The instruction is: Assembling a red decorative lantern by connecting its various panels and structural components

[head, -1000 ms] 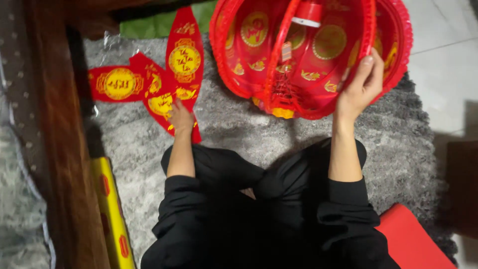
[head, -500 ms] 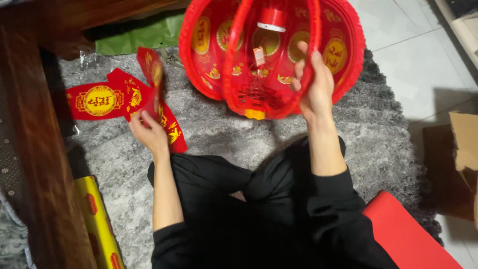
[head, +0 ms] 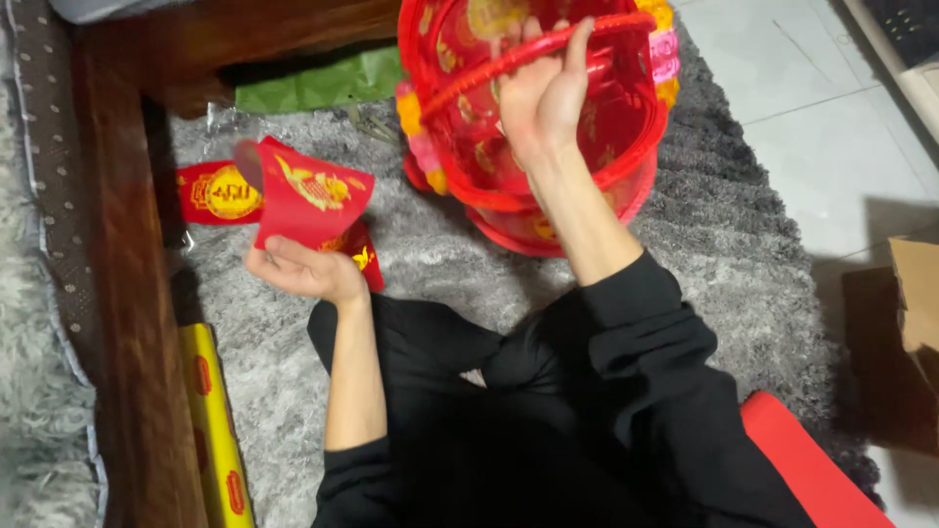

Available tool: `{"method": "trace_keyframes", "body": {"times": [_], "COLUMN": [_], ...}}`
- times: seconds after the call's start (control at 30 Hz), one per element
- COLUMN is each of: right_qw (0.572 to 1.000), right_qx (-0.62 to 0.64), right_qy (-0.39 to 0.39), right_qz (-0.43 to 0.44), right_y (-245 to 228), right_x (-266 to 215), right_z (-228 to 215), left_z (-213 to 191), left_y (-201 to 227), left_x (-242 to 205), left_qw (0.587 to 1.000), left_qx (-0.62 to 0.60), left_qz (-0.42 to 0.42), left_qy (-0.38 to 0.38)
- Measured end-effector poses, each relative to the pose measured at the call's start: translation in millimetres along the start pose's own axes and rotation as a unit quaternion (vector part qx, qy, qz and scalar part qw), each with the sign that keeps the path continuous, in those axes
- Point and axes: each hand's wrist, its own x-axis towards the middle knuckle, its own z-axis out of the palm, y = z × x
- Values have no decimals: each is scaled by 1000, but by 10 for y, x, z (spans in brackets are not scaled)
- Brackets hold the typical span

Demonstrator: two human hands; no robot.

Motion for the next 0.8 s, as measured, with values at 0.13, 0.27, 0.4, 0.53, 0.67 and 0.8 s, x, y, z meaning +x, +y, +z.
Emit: {"method": "trace_keyframes", "body": {"times": [0.13,0.27,0.4,0.53,0.67,0.8], "right_qw": [995,995,993,987,970,876], "right_qx": [-39,-62,-82,-53,-208,-418], "right_qy": [-85,-58,-82,151,71,22], "right_qz": [38,48,20,24,108,239], "right_y": [-106,-135,22,178,-19,-375], "right_x": [-51,-157,182,-25,-188,-393], "right_z": [165,710,-22,300,540,744], "left_z": [134,271,418,477,584,763], "left_y": [409,594,676,744,829,977], "left_x": [215,303,280,78,-177,-314], "left_qw": [999,994,966,963,891,884], "left_qx": [-31,-104,-233,-219,-326,-275], "left_qz": [-15,-11,-24,-8,-55,56], "left_qy": [4,-30,-112,-155,-310,-375]}}
